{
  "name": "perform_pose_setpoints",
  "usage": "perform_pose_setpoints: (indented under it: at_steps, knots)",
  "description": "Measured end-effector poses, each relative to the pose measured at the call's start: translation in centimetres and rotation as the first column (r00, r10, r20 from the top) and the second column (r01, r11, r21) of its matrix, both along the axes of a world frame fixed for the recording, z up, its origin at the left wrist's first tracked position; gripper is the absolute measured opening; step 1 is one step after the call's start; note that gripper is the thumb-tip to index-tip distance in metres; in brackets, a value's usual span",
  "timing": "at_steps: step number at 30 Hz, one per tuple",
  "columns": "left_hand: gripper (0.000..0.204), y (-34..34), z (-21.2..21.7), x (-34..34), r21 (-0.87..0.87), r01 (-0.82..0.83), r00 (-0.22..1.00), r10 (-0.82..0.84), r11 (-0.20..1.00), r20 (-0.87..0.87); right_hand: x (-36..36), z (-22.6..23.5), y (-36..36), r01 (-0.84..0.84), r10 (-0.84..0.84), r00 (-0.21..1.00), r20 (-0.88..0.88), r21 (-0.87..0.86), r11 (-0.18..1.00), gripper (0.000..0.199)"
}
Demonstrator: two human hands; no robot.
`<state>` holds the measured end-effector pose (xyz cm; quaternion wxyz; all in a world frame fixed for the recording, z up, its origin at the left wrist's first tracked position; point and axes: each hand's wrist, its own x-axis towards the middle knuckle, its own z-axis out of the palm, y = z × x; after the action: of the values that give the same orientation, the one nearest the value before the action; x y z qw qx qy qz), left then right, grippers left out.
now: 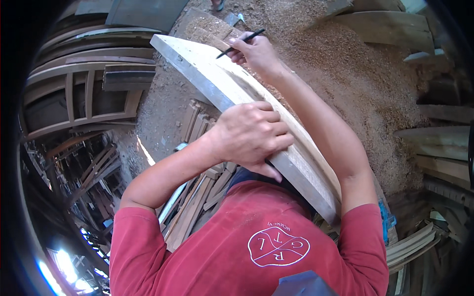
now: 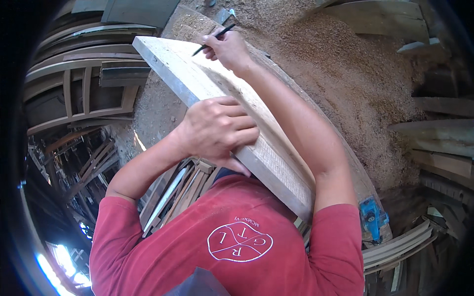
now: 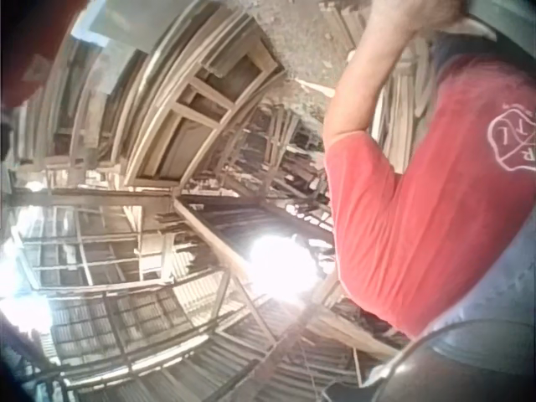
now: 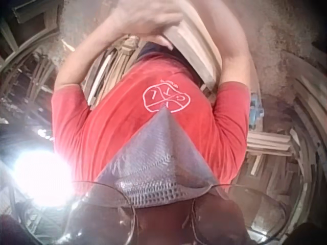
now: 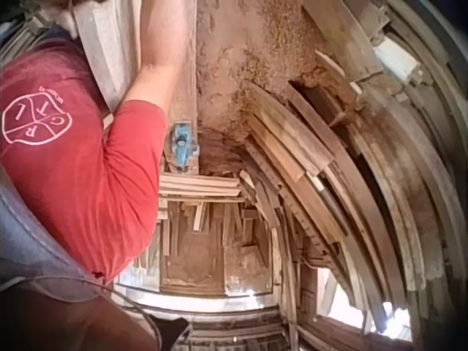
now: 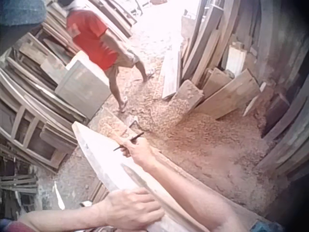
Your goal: The person measures a wooden board with a tape measure after moving and aligning several curved and straight wooden pieces on a workbench.
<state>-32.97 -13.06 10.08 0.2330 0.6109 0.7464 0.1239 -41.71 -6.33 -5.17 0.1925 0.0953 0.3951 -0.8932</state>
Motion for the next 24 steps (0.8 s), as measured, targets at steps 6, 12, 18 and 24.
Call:
perform_pose_setpoints:
  at_steps: [6, 12, 18, 24]
  knots:
    - [0.019, 0.0, -0.7, 0.2, -0.007, -0.009, 0.997, 0.008, 1.000, -0.075, -1.8, 3.1, -1.3, 0.067, 0.231, 0.935, -0.270, 0.773, 0.631, 0.028]
    - [0.016, 0.0, -0.4, -0.2, -0.040, 0.024, 0.998, -0.026, 0.999, -0.063, -2.1, 9.2, 2.5, 0.104, 0.027, 0.936, -0.350, 0.348, 0.932, 0.032]
    - [0.018, -0.1, -0.2, 0.0, -0.028, -0.023, 1.000, 0.022, 0.999, -0.016, 4.4, 17.4, 13.8, 0.508, -0.137, 0.738, -0.661, 0.410, 0.757, 0.023]
    - [0.038, -0.1, -0.1, 0.1, -0.022, 0.031, 0.997, -0.032, 0.999, -0.076, 17.5, 26.5, 20.8, 0.750, -0.199, 0.642, -0.740, 0.553, 0.363, 0.038]
